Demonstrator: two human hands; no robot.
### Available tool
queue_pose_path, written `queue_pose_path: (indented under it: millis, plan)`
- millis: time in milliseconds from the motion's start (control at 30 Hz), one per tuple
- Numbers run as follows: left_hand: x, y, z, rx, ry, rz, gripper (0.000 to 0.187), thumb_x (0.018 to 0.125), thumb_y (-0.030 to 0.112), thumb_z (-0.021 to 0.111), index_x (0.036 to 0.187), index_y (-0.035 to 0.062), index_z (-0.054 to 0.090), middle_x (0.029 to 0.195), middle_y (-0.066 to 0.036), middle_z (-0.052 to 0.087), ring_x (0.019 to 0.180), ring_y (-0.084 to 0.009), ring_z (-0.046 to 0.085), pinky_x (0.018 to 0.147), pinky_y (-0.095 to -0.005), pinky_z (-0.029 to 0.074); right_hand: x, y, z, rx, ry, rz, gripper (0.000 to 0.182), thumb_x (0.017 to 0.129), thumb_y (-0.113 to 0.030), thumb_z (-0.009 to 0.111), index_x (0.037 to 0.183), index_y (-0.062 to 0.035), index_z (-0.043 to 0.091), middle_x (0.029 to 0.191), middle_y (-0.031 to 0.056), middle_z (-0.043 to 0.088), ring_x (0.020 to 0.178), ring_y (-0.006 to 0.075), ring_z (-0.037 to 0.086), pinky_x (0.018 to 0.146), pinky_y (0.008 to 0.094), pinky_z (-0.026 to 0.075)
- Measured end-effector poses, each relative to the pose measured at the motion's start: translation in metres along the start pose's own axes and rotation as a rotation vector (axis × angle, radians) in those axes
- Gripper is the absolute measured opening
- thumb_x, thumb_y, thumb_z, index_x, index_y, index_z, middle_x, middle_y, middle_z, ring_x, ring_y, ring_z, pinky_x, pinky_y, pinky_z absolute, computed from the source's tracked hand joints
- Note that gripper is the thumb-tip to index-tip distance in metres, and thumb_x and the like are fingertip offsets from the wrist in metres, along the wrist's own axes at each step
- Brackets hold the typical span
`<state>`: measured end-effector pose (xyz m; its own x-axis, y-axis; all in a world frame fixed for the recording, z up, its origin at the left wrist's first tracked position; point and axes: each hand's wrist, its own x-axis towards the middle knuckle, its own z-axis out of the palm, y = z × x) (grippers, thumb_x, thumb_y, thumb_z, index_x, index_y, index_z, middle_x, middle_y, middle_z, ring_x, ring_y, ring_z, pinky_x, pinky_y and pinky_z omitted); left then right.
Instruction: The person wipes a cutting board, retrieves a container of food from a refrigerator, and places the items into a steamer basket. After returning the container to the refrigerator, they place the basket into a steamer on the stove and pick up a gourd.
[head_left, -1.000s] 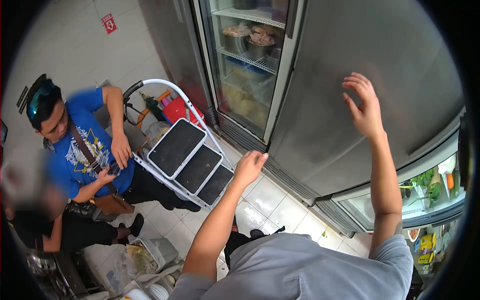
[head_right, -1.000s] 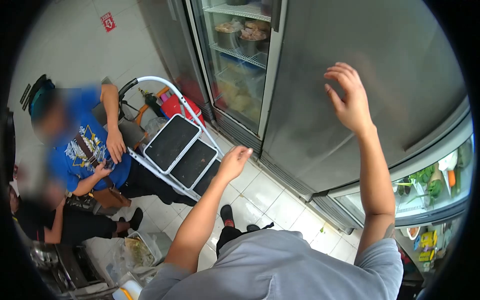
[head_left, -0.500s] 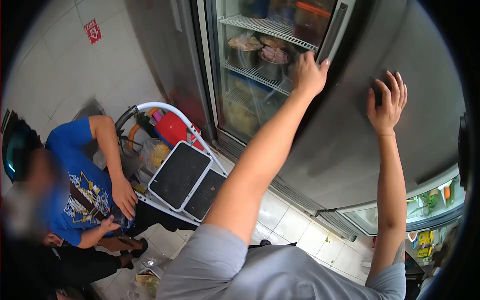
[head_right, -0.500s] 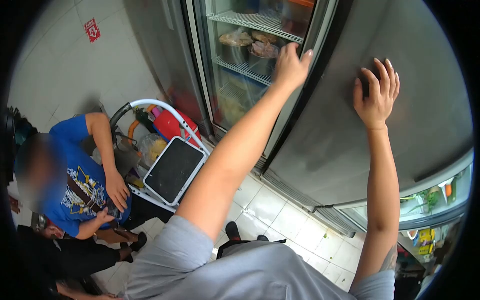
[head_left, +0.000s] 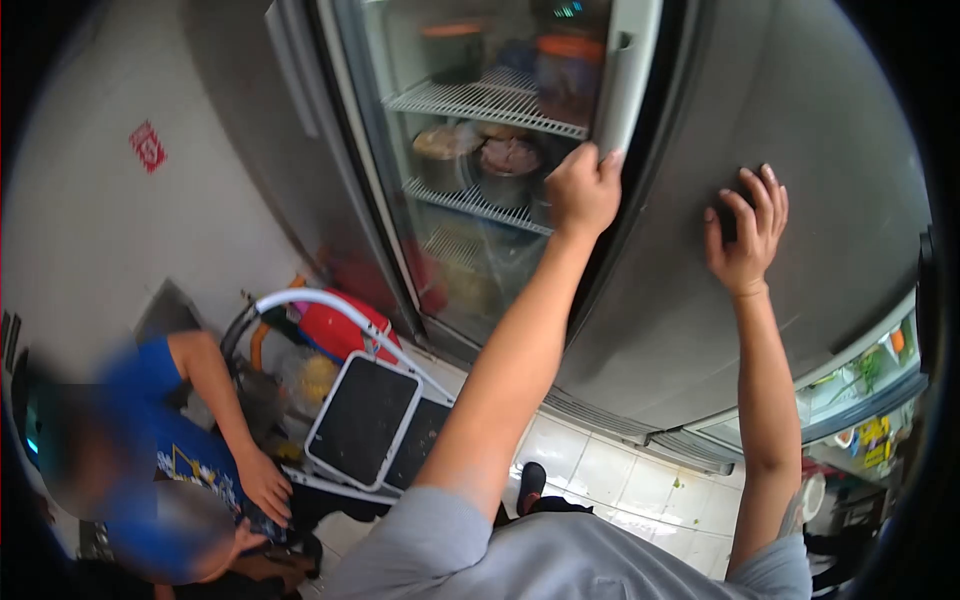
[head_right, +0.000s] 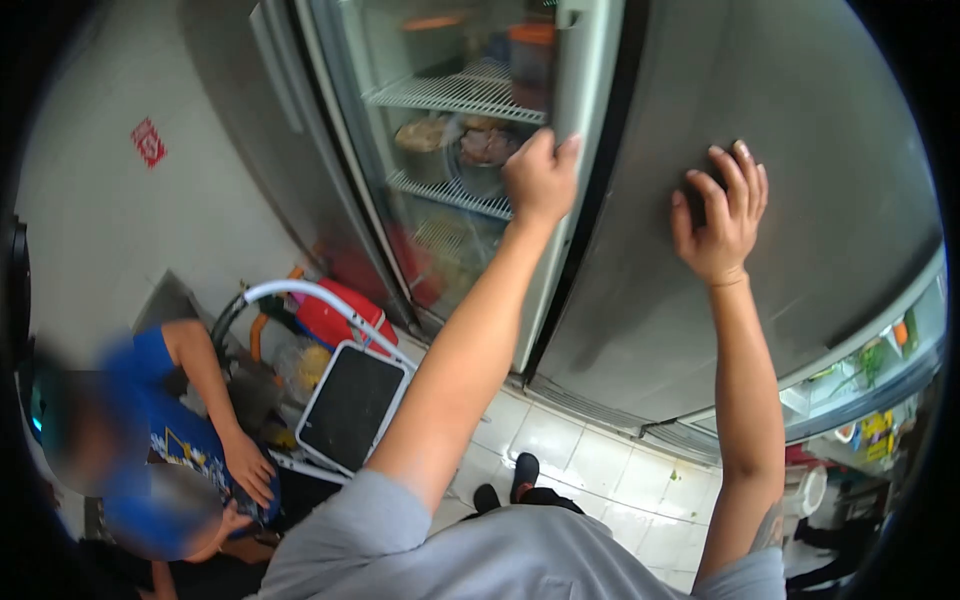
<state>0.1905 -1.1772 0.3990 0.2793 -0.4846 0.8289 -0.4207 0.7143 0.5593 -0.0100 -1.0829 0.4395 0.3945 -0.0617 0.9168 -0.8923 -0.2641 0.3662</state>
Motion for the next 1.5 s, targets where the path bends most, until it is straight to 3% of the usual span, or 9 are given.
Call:
queue_pose_path:
  millis: [100, 200, 333, 433, 500, 667, 800, 1167, 1500]
  plan:
    - [-0.016, 0.000, -0.041, -0.057, -0.006, 0.014, 0.040, 0.089, 0.028, 0.063, 0.066, 0.0010, 0.046, 0.059, -0.014, 0.052, 0.051, -0.0250, 0.047, 0.049, -0.0356, 0.038, -0.053, -0.026, 0.004, 0.539, 0.029, -0.046, 0.021, 0.064, -0.002, 0.062, 0.085, -0.0049, 0.062, 0.099, 0.0171, 0.060, 0.096, 0.0343, 0.058, 0.093, 0.0533, 0.040]
    - [-0.026, 0.014, -0.089, -0.179, -0.020, -0.057, 0.037, 0.091, 0.027, 0.061, 0.067, 0.0010, 0.050, 0.055, -0.003, 0.048, 0.053, -0.0097, 0.043, 0.049, -0.0316, 0.038, -0.124, -0.115, 0.013, 0.910, -0.177, 0.331, 0.016, 0.069, -0.001, 0.060, 0.085, -0.0040, 0.063, 0.090, 0.0127, 0.063, 0.092, 0.0312, 0.060, 0.083, 0.0428, 0.048]
    - [-0.024, 0.047, -0.135, -0.002, -0.041, -0.049, 0.030, 0.091, 0.026, 0.060, 0.097, -0.0012, 0.049, 0.083, -0.004, 0.055, 0.077, -0.0109, 0.050, 0.071, -0.0270, 0.044, -0.206, -0.202, 0.101, 1.096, -0.596, 1.119, 0.015, 0.089, -0.014, 0.059, 0.097, -0.0023, 0.063, 0.099, 0.0136, 0.063, 0.090, 0.0297, 0.061, 0.081, 0.0345, 0.048]
    - [-0.013, 0.065, -0.144, 0.049, 0.120, -0.081, 0.043, 0.090, 0.027, 0.063, 0.113, -0.0027, 0.043, 0.099, -0.008, 0.053, 0.091, -0.0127, 0.050, 0.084, -0.0267, 0.042, -0.217, -0.235, 0.194, 1.064, -0.567, 1.330, 0.025, 0.089, -0.016, 0.056, 0.107, 0.0002, 0.063, 0.092, 0.0146, 0.067, 0.087, 0.0230, 0.063, 0.078, 0.0320, 0.048]
    - [-0.011, 0.065, -0.155, 0.015, 0.224, -0.096, 0.049, 0.088, 0.027, 0.068, 0.118, -0.0025, 0.043, 0.104, -0.008, 0.053, 0.095, -0.0136, 0.051, 0.087, -0.0273, 0.042, -0.220, -0.251, 0.263, 1.083, -0.568, 1.487, 0.027, 0.087, -0.017, 0.056, 0.106, 0.0000, 0.063, 0.101, 0.0199, 0.066, 0.096, 0.0347, 0.063, 0.083, 0.0397, 0.048]
    - [-0.020, 0.053, -0.188, 0.068, 0.330, -0.027, 0.076, 0.085, 0.049, 0.065, 0.129, -0.0064, 0.038, 0.112, -0.011, 0.052, 0.100, -0.0172, 0.053, 0.090, -0.0294, 0.041, -0.238, -0.273, 0.417, 0.835, -0.625, 1.882, 0.028, 0.083, -0.017, 0.058, 0.107, -0.0026, 0.063, 0.101, 0.0192, 0.066, 0.097, 0.0347, 0.063, 0.085, 0.0403, 0.049]
    - [-0.033, 0.044, -0.216, 0.208, 0.355, -0.026, 0.087, 0.084, 0.060, 0.060, 0.132, -0.0075, 0.032, 0.116, -0.012, 0.050, 0.104, -0.0170, 0.051, 0.091, -0.0287, 0.041, -0.243, -0.260, 0.471, 1.159, -0.517, 2.150, 0.030, 0.080, -0.014, 0.060, 0.109, -0.0045, 0.062, 0.104, 0.0167, 0.066, 0.099, 0.0326, 0.062, 0.086, 0.0415, 0.049]
    - [-0.062, 0.036, -0.254, 0.202, 0.334, -0.022, 0.060, 0.091, 0.058, 0.052, 0.107, 0.0004, 0.053, 0.088, -0.003, 0.060, 0.082, -0.0097, 0.054, 0.077, -0.0222, 0.042, -0.286, -0.259, 0.450, 1.951, -0.259, 2.308, 0.051, 0.072, -0.001, 0.067, 0.121, -0.0089, 0.054, 0.117, 0.0095, 0.061, 0.106, 0.0271, 0.060, 0.094, 0.0460, 0.049]
    - [-0.044, 0.031, -0.239, 0.042, 0.342, -0.009, 0.075, 0.087, 0.052, 0.062, 0.130, -0.0047, 0.039, 0.122, -0.013, 0.053, 0.108, -0.0177, 0.053, 0.096, -0.0328, 0.043, -0.211, -0.291, 0.304, 2.095, -0.150, 2.388, 0.046, 0.084, 0.000, 0.058, 0.128, -0.0006, 0.046, 0.123, 0.0153, 0.058, 0.112, 0.0317, 0.058, 0.099, 0.0461, 0.048]
